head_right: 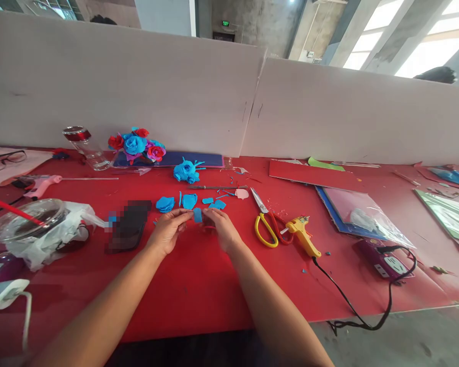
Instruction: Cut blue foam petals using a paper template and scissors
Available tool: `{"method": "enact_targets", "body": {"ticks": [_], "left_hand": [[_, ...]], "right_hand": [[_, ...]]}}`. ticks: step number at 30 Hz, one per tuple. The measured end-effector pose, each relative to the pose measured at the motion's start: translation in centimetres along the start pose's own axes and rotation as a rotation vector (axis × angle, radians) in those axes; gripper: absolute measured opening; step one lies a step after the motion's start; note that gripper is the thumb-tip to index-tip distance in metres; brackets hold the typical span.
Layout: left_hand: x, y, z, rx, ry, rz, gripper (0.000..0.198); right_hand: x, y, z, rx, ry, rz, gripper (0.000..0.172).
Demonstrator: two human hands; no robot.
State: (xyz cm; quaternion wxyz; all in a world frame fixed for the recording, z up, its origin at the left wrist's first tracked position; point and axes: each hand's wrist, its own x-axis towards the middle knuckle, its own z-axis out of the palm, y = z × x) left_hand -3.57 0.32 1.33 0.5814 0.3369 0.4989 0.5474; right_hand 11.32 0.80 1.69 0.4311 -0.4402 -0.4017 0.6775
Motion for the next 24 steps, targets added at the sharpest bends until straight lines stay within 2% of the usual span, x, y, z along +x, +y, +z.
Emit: {"method": "enact_targets", "body": {"ticks": [5,8,11,14,19,24], "left_hand": [[-0.1,-0.2,0.1,0.061,-0.012,-0.016,0.019],[-0.2,-0.5,0.1,0.095,-0.008,0.039,0.025],[-0.2,-0.8,0.2,0.092,-0.039,0.116,0.033],[-0.4,-1.0,0.3,0.092,-0.131,0.106,0.034],[-1.1,-0.8,0.9,0.040,-0.224,-0.002,0.049],[-1.7,-0.9,1.5,0.015,-0.271,-0.027,0.040]], "right_hand": [[-0.2,0.1,0.2,-0.145,0.009,-0.111,0.024],[0.3,0.6,-0.1,-0.164,0.091,-0.153,0.019],[0.8,0.7,-0.5,-0.088,0.226,-0.188,0.020],[0.8,0.5,-0.8,0.044,0.292,-0.196,0.025],[0.5,0.3,-0.4,0.166,0.246,-0.164,0.025],[0.2,0.4,0.1,0.179,0.193,-0.180,0.025]]}}
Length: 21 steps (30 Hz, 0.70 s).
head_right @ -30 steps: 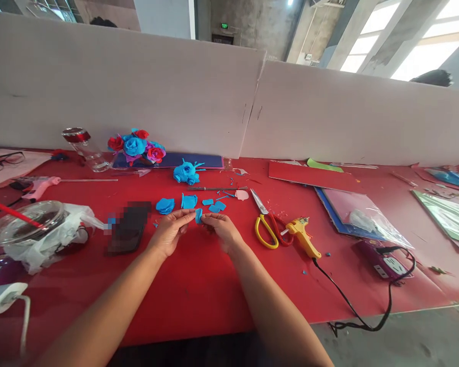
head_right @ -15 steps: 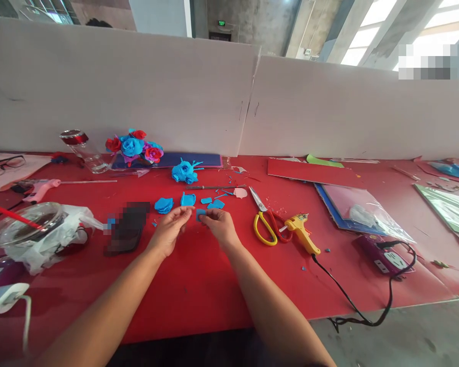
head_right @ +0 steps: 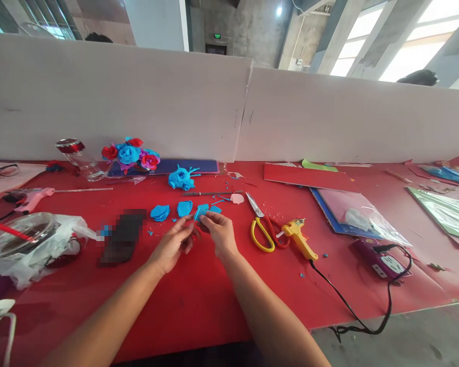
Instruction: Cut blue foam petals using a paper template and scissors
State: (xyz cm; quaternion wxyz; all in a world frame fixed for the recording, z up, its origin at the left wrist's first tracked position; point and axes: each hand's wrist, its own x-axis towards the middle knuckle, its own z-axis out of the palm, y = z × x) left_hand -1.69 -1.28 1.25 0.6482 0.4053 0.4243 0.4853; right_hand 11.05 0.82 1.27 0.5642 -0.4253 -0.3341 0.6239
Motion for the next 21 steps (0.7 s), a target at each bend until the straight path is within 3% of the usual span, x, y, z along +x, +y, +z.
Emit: {"method": "enact_targets", "body": {"ticks": [5,21], "left_hand": [[0.12,-0.53,-0.14,-0.004,0.022,0.036,0.034],[0.31,-0.65,-0.28,0.062,0.050,0.058,0.032]], "right_hand": [[-0.21,-0.03,0.19,-0.003,-0.060,-0.016,0.021],[-0.19,-0.05,0.14,-0.046,0.005,-0.052,0.019]]}}
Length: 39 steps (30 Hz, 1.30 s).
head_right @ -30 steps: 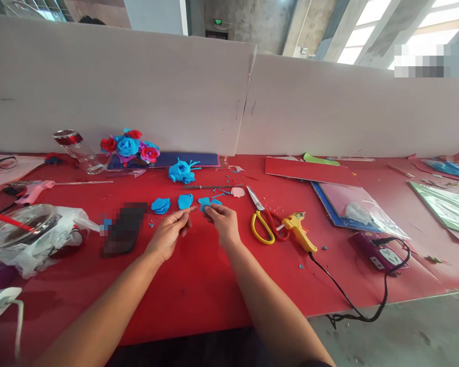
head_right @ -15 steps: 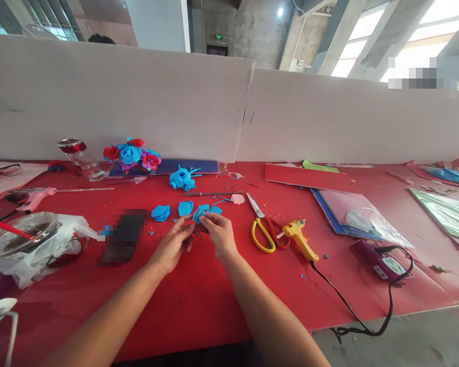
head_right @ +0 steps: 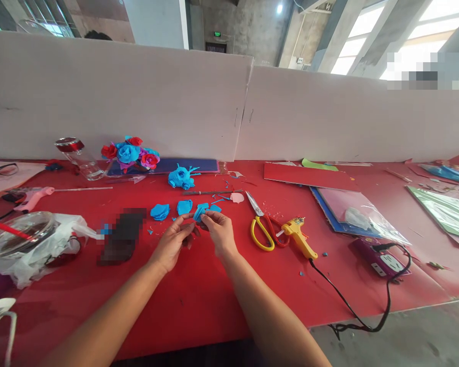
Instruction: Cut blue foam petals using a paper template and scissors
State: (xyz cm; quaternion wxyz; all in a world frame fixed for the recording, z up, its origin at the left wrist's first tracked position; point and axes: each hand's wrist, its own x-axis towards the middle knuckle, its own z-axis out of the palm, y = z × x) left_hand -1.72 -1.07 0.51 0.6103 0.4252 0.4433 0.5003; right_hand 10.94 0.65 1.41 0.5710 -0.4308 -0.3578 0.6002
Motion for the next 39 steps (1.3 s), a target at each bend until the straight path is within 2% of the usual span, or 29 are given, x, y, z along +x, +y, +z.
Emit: {"method": "enact_targets", "body": {"ticks": [6,11,15,24,33,39], "left_hand": [[-0.09,0.25,0.21,0.022,0.034,0.010,0.035],[-0.12,0.06,0.30,0.033,0.047,0.042,0.027],[0.21,-0.40,0.02,0.061,0.103,0.083,0.027],[0.34,-0.61,-0.04,0.084,0.158,0.112,0.026],[0.55,-0.42,-0.29,0.080,0.179,0.094,0.027],[0.61,-0.33,-0.47,0.020,0.210,0.049,0.034]], "right_hand": [[0.05,0.15,-0.01,0.015,-0.022,0.000,0.019],[0.14,0.31,0.00,0.009,-0.033,0.002,0.021],[0.23,0.46,-0.11,-0.015,-0.065,0.008,0.023],[0.03,0.40,-0.05,-0.012,-0.043,0.024,0.018],[0.01,0.55,0.00,0.062,-0.044,0.101,0.020],[0.37,0.84,-0.24,-0.038,-0.053,0.045,0.018]]}}
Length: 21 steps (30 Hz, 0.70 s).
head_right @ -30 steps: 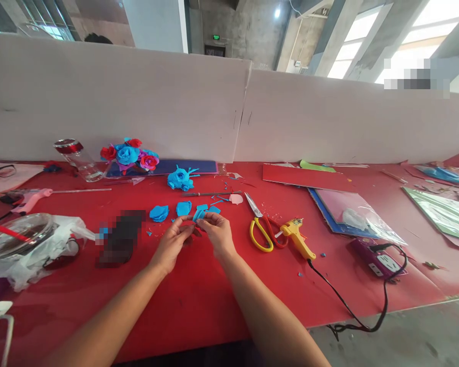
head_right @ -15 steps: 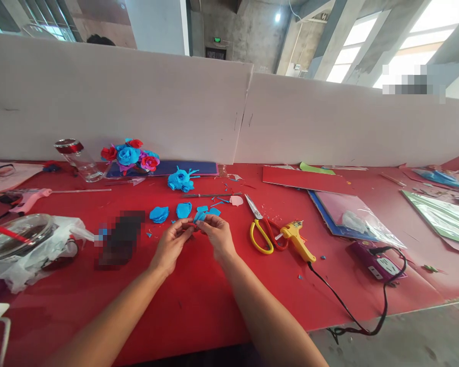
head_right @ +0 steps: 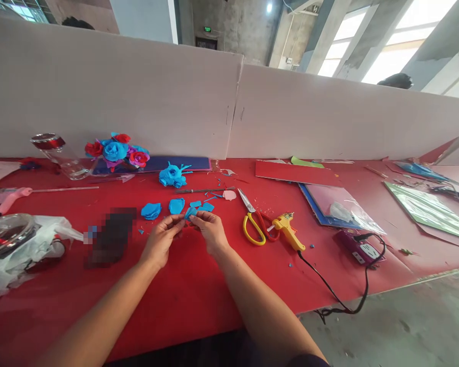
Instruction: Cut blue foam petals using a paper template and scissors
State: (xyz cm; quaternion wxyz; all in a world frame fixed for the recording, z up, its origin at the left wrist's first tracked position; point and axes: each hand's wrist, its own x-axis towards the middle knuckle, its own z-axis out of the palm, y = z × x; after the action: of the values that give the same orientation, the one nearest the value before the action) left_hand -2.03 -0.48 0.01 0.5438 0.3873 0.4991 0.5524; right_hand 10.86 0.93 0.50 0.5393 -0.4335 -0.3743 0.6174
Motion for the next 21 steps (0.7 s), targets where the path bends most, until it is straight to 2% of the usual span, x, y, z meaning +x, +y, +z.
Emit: {"method": "enact_targets", "body": {"ticks": [2,5,7,11,15,17,18,20,21], "left_hand": [[0.1,0.2,-0.1,-0.022,0.029,-0.018,0.037],[0.3,0.6,-0.3,-0.042,0.056,-0.044,0.037],[0.4,0.9,-0.4,-0.050,0.042,-0.063,0.039],[0.4,1.1,-0.3,-0.056,0.036,-0.114,0.043],[0.2,1.2,-0.3,-0.060,0.009,-0.124,0.041],[0.1,1.2,-0.4,-0.064,-0.006,-0.111,0.039],[0.1,1.1,-0.5,-0.065,-0.005,-0.103,0.037],[0.1,1.1,-0.7,-0.050,0.015,-0.096,0.034],[0.1,1.1,-0.7,-0.035,0.026,-0.102,0.033]], "right_hand": [[0.5,0.1,-0.7,-0.166,0.038,-0.068,0.015],[1.3,0.0,-1.9,-0.679,0.094,-0.184,0.014],[1.6,0.0,-2.5,-0.942,0.118,-0.214,0.017],[1.1,-0.1,-2.3,-1.069,0.173,-0.240,0.024],[-1.0,-1.6,-3.1,-1.162,0.193,-0.354,0.023],[-2.7,-3.2,-5.2,-1.206,0.273,-0.409,0.024],[-3.6,-4.2,-6.9,-1.245,0.388,-0.406,0.025],[-5.1,-5.9,-10.8,-1.404,0.572,-0.351,0.030],[-5.7,-6.7,-13.0,-1.518,0.639,-0.275,0.033]]}}
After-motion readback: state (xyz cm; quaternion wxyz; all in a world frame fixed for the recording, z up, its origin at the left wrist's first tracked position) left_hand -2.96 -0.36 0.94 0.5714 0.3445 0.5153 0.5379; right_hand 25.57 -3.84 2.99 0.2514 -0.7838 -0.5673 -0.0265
